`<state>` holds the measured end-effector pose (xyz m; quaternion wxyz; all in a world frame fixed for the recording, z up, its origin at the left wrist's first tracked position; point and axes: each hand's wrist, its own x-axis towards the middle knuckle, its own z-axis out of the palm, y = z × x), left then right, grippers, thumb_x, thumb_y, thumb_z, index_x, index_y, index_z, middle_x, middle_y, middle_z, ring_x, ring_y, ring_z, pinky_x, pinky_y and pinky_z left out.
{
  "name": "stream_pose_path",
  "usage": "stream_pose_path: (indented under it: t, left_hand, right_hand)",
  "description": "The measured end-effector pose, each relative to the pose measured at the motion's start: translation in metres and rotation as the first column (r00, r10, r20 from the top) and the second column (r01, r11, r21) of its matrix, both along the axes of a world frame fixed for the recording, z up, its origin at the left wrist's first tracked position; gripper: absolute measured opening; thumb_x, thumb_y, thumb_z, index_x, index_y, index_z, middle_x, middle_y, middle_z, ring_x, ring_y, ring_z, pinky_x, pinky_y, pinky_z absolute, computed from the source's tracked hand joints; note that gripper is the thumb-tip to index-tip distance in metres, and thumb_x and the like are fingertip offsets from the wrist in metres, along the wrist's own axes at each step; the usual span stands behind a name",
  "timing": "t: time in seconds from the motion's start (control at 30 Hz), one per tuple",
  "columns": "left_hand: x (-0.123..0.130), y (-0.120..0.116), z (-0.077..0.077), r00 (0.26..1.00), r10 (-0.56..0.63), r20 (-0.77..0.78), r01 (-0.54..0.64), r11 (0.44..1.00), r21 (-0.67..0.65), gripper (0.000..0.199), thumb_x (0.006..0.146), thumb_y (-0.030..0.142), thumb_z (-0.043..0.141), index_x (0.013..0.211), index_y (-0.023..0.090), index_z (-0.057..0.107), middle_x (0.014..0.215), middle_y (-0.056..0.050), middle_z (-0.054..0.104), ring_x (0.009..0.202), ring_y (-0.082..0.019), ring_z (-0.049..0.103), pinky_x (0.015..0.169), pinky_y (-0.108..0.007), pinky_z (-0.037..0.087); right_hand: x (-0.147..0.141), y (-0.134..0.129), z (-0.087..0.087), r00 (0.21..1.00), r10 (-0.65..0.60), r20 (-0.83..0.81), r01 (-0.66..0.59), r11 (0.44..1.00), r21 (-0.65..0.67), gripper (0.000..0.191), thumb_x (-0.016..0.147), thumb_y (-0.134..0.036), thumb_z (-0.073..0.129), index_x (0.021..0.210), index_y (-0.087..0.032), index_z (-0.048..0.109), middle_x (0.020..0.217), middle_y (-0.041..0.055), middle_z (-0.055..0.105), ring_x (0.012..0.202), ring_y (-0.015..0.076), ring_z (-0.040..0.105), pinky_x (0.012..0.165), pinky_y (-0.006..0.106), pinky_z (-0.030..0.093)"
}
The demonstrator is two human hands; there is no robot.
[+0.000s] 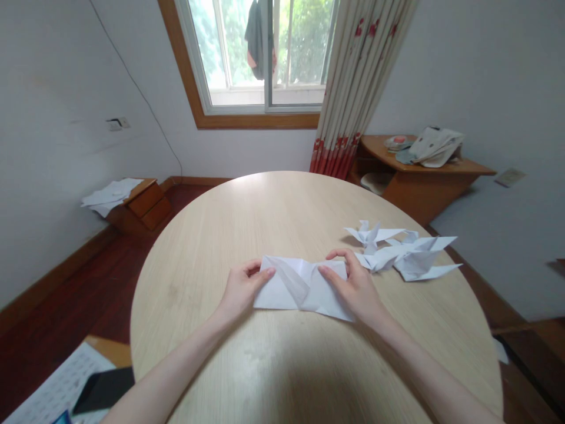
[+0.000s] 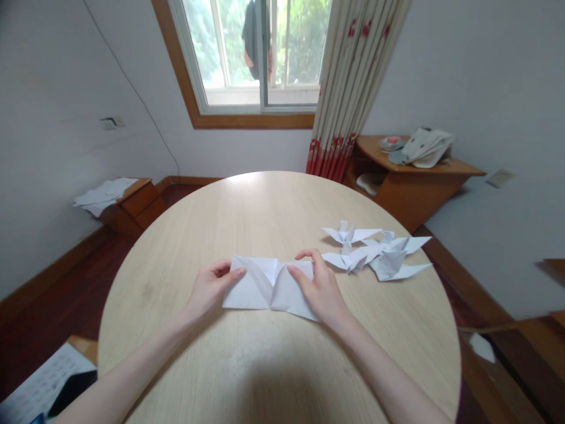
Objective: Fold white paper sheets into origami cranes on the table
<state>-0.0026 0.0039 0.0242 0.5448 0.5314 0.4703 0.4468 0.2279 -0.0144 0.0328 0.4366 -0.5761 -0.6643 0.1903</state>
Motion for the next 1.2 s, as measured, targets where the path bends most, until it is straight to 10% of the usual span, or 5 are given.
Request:
stream_pose_path:
  t: [0.27,0.53,0.93,1.2]
  left_hand:
    - [0.003,-0.004,-0.015,0.94,0.01,-0.341,0.072,0.971,0.226,0.029,0.092,0.042,0.043,0.095,0.016,0.055,0.085,-0.006,0.065,0.075,-0.019,0.061,0.064,-0.029,0.047]
    - [0.0,-0.005,-0.009,0.84,0.003,-0.543,0.144,0.963,0.229,0.038,0.068,0.023,0.048,0.105,0.017,0.043,0.08,-0.003,0.057,0.072,-0.021,0.056,0.07,-0.035,0.046]
    - [-0.003,-0.003,-0.001,0.961,-0.024,-0.276,0.082,0.977,0.198,0.045,0.064,0.019,0.044,0.109,0.016,0.047,0.087,-0.003,0.06,0.079,-0.019,0.057,0.075,-0.03,0.046]
    - [-0.003,0.002,-0.012,0.994,0.1,-0.05,-0.09,0.981,0.173,0.049,0.066,0.018,0.051,0.114,0.016,0.05,0.1,-0.006,0.064,0.086,-0.019,0.061,0.074,-0.029,0.047]
  right_hand:
    - [0.003,-0.004,-0.003,0.956,0.231,0.179,-0.21,0.969,-0.13,0.05,0.078,-0.02,0.052,0.124,-0.019,0.033,0.102,0.0113,0.061,0.082,0.0242,0.065,0.074,0.037,0.049]
    - [0.007,-0.007,0.006,0.94,0.316,0.126,-0.276,0.924,-0.264,0.07,0.065,-0.009,0.045,0.131,-0.018,0.025,0.109,0.0122,0.052,0.075,0.0189,0.059,0.068,0.031,0.047]
    - [0.001,-0.004,0.008,0.969,0.158,-0.189,-0.216,0.914,-0.344,0.068,0.067,-0.017,0.051,0.132,-0.021,0.028,0.067,-0.0057,0.046,0.058,0.0165,0.048,0.055,0.026,0.038]
    - [-0.002,0.003,0.007,0.836,-0.054,-0.545,-0.169,0.921,-0.35,0.061,0.06,-0.029,0.071,0.114,-0.022,0.043,0.08,0.0013,0.067,0.066,0.0196,0.061,0.055,0.028,0.046]
